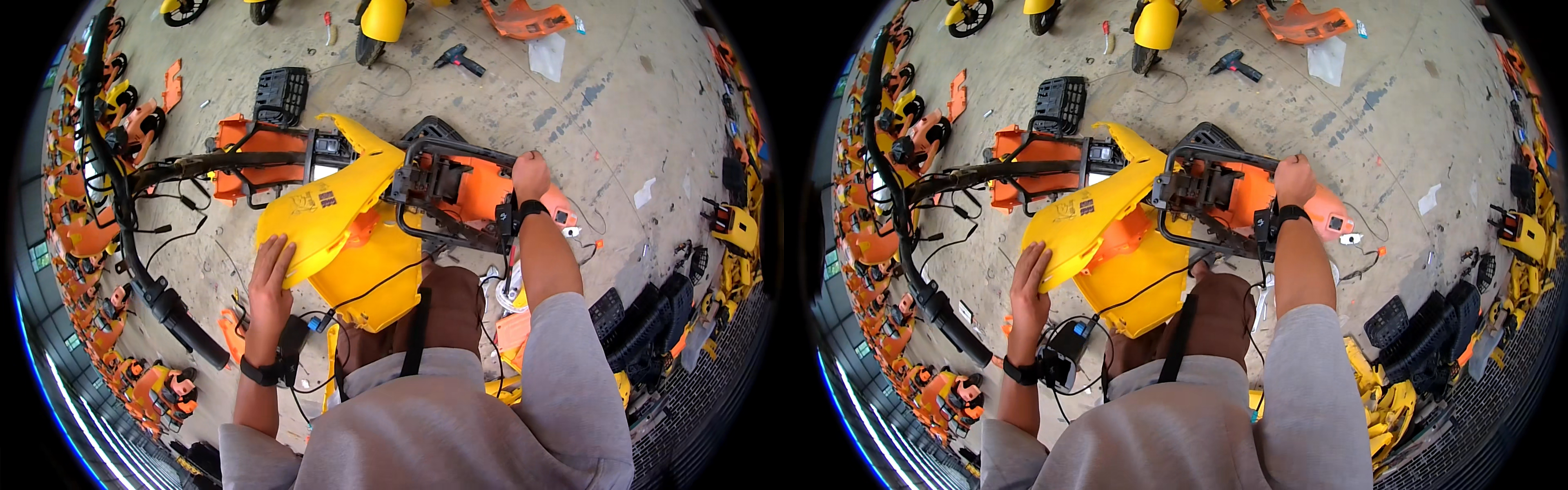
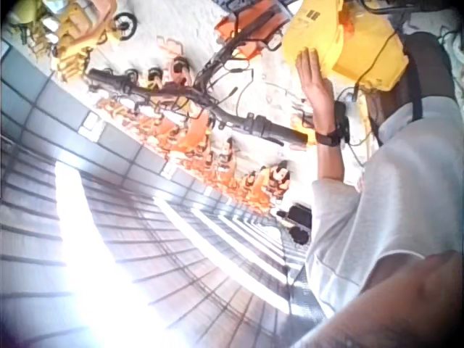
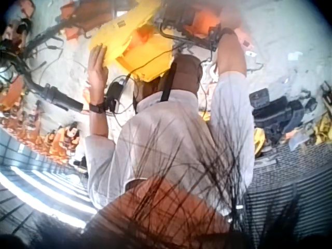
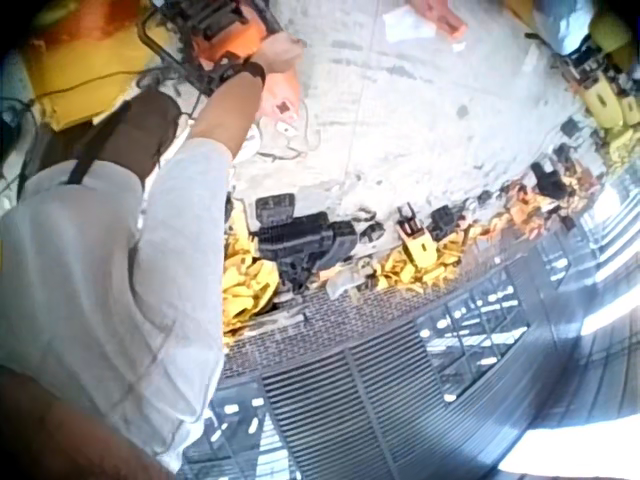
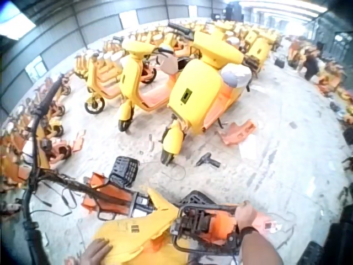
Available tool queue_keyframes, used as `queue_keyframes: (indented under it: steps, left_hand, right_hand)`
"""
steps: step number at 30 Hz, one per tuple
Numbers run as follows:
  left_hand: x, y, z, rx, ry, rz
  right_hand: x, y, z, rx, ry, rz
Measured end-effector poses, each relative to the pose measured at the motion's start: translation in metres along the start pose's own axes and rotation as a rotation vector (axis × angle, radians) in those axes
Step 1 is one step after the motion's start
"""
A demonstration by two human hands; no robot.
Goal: The person disassembles the body of a moped by hand and then uses a wrench to tighten a bolt on the frame.
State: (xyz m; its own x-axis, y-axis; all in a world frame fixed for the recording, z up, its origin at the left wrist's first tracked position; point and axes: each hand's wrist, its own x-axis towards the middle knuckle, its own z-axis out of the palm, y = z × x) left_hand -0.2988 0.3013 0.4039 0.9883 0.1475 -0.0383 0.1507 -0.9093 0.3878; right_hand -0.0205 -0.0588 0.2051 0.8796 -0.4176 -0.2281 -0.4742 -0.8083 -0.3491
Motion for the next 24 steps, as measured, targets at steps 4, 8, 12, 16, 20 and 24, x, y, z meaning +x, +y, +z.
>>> queue_keyframes:
  steps: [4, 8, 12, 16, 20, 24]
  left_hand:
    - [0.007, -0.005, 0.002, -0.058, 0.066, 0.055]
    - [-0.005, -0.012, 0.007, -0.101, 0.129, 0.048]
    - [0.002, -0.009, 0.008, -0.067, 0.117, 0.049]
    - [-0.014, 0.028, -0.017, -0.040, 0.126, 0.034]
    - [-0.068, 0.054, -0.093, -0.373, 0.193, 0.338]
    - [-0.116, 0.009, -0.141, -0.287, 0.357, 0.230]
  right_hand:
    - [-0.021, 0.003, -0.002, 0.022, 0.153, -0.099]
    - [-0.116, 0.004, -0.027, 0.406, 0.273, -0.541]
    - [-0.261, 0.058, 0.011, 0.577, -0.312, -0.046]
    - [-0.318, 0.041, 0.011, 0.750, -1.046, 0.670]
    - [-0.348, 0.065, 0.020, 0.962, -1.168, 0.751]
    - [-0.377, 0.082, 0.040, 1.062, -1.126, 0.846]
